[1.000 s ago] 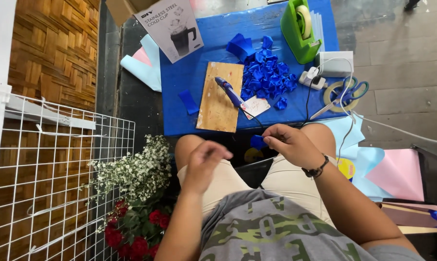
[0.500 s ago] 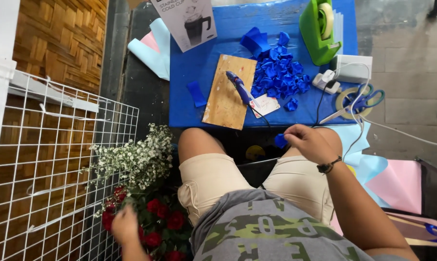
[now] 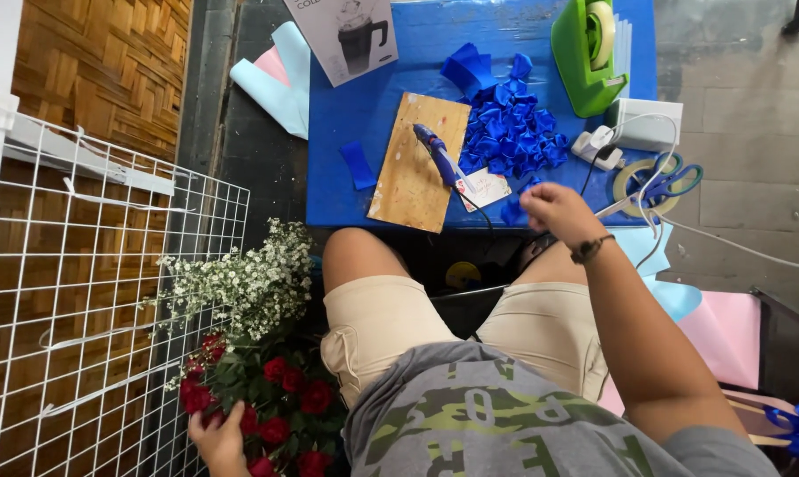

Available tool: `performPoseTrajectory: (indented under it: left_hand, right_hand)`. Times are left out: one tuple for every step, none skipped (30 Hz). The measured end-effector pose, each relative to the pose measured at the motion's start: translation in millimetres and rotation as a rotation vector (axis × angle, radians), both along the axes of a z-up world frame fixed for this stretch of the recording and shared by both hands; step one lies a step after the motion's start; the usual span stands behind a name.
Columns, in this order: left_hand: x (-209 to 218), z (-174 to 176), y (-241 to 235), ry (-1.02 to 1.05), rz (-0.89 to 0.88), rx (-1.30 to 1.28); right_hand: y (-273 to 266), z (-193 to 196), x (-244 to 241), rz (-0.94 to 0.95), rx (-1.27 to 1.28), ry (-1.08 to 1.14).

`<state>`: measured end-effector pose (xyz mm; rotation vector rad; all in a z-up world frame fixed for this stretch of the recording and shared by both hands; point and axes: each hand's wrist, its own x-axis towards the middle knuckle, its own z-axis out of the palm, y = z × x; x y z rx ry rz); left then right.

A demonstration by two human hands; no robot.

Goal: The person applies adhesive to blue ribbon using a glue gun and folds the ribbon by hand on a wooden board.

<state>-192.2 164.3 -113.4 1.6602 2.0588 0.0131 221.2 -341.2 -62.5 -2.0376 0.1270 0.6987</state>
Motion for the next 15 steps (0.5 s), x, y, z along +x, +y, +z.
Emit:
performPoseTrajectory:
  left_hand:
    - [9, 0, -3, -0.127, 0.032, -0.026]
    - [2, -13, 6, -0.128, 0.027, -0.026]
    - [-4, -26, 14, -0.105, -0.087, -0.015]
    - [-10, -39, 22, -0.081, -0.198, -0.004]
    - [-3, -38, 21, -0.081, -0.201, -0.004]
    - [1, -36, 20, -0.115, -0.205, -0.048]
    - [6, -34, 18, -0.149, -0.209, -0.092]
    - [15, -26, 13, -0.148, -0.21, -0.093]
    - [24, -19, 7, -0.139, -0.234, -0.105]
    - [34, -12, 2, -0.132, -0.26, -0.117]
    - [48, -6, -7, -0.132, -0.263, -0.119]
    - [60, 1, -17, -0.142, -0.345, -0.14]
    - [72, 7, -26, -0.152, -0.427, -0.161]
    - [92, 26, -49, -0.153, -0.426, -0.16]
    - [113, 44, -72, -0.179, -0.502, -0.221]
  right_hand:
    - [0, -5, 4, -0.036, 0.077, -0.063]
    - [1, -11, 8, -0.041, 0.077, -0.063]
    - [2, -18, 12, -0.195, 0.193, -0.093]
    - [4, -25, 17, -0.347, 0.308, -0.123]
    - [4, -21, 13, -0.349, 0.308, -0.123]
    - [6, -19, 8, -0.291, 0.218, -0.141]
    - [7, -17, 3, -0.232, 0.127, -0.158]
    - [6, -25, -2, -0.233, 0.126, -0.157]
    - [4, -33, -7, -0.2, 0.105, -0.148]
    - [2, -41, -11, -0.167, 0.082, -0.14]
    - [6, -38, -20, -0.17, 0.08, -0.14]
    - [10, -35, -30, -0.081, 0.024, -0.084]
    - [14, -32, -41, 0.007, -0.032, -0.026]
    - [17, -46, -53, 0.008, -0.031, -0.027]
    - [20, -60, -66, 0.093, 0.165, 0.088]
